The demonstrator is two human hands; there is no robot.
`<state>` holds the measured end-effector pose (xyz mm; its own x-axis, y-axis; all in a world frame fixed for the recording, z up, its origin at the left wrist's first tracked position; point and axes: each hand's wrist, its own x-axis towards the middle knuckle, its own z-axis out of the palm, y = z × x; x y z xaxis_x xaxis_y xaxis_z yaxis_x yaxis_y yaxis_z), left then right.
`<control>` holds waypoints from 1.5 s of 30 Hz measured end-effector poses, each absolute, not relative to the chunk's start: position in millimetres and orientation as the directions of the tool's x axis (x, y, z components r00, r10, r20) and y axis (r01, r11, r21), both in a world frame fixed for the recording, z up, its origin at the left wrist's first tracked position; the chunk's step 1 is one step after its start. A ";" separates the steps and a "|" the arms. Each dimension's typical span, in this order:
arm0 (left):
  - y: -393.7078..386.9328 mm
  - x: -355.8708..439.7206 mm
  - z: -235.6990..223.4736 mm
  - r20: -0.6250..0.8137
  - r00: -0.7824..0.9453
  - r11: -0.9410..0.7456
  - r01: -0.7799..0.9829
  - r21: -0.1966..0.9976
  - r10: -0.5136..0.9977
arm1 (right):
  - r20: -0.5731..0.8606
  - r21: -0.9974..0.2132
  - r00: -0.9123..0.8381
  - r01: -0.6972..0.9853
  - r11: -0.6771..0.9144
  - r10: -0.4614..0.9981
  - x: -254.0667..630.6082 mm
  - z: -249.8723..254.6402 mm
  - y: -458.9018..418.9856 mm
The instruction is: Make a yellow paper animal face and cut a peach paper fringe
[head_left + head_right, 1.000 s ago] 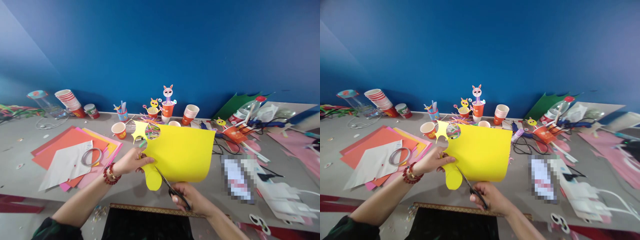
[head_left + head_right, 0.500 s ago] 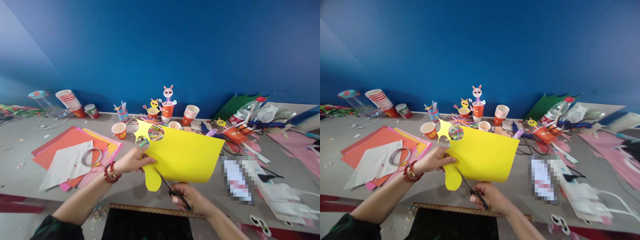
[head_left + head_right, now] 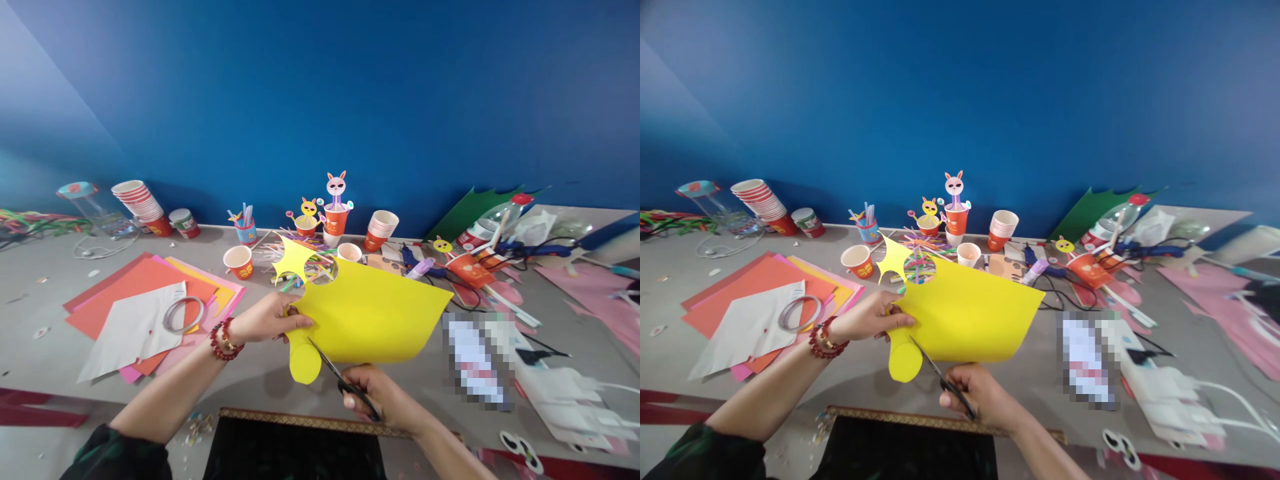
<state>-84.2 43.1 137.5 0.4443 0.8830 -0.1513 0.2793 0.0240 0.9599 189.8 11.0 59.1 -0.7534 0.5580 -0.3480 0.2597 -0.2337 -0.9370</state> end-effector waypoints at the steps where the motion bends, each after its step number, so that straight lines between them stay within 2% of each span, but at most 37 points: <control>1: 43.5 -83.9 137.4 -0.153 0.447 0.024 0.281 0.959 0.881 | -0.352 -0.935 -0.749 0.256 -0.246 0.561 189.1 59.2 10.6; 5: 44.2 -82.5 136.3 -0.128 0.395 0.024 0.258 0.966 0.910 | -0.342 -0.937 -0.736 0.222 -0.269 0.584 185.7 59.6 9.8; 9: 37.3 -81.9 130.1 0.064 0.179 -0.063 -0.011 0.998 0.982 | -0.268 -0.963 -0.675 0.181 -0.197 0.688 181.7 59.6 9.4; 12: 23.1 -78.7 119.0 0.102 0.067 -0.094 -0.119 0.988 0.993 | -0.257 -0.966 -0.608 0.148 -0.211 0.751 177.9 58.1 7.5; 16: 2.4 -64.7 100.9 0.021 0.217 -0.029 0.031 0.999 0.976 | -0.244 -0.970 -0.571 0.143 -0.198 0.784 171.5 56.0 3.2; 20: -3.6 -50.8 91.2 0.050 0.174 -0.074 0.133 0.988 0.983 | -0.187 -0.982 -0.612 0.116 -0.147 0.768 167.5 56.4 -0.6; 26: 2.0 -52.2 98.2 0.132 0.187 -0.197 0.388 0.901 0.973 | -0.229 -0.972 -0.694 0.119 -0.204 0.682 174.1 66.8 -1.3; 32: 1.9 -52.8 108.5 0.103 0.293 -0.213 0.371 0.904 0.950 | -0.204 -0.979 -0.700 0.131 -0.158 0.684 173.7 80.9 6.4; 45: 3.3 -54.6 118.8 0.095 0.356 -0.232 0.365 0.902 0.929 | -0.146 -0.988 -0.701 0.134 -0.072 0.698 174.0 78.0 9.7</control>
<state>-54.6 3.3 118.8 0.3565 0.9295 0.0947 0.3647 -0.2317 0.9018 174.0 9.7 78.0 -0.7012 0.6979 -0.1455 0.1337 -0.0718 -0.9884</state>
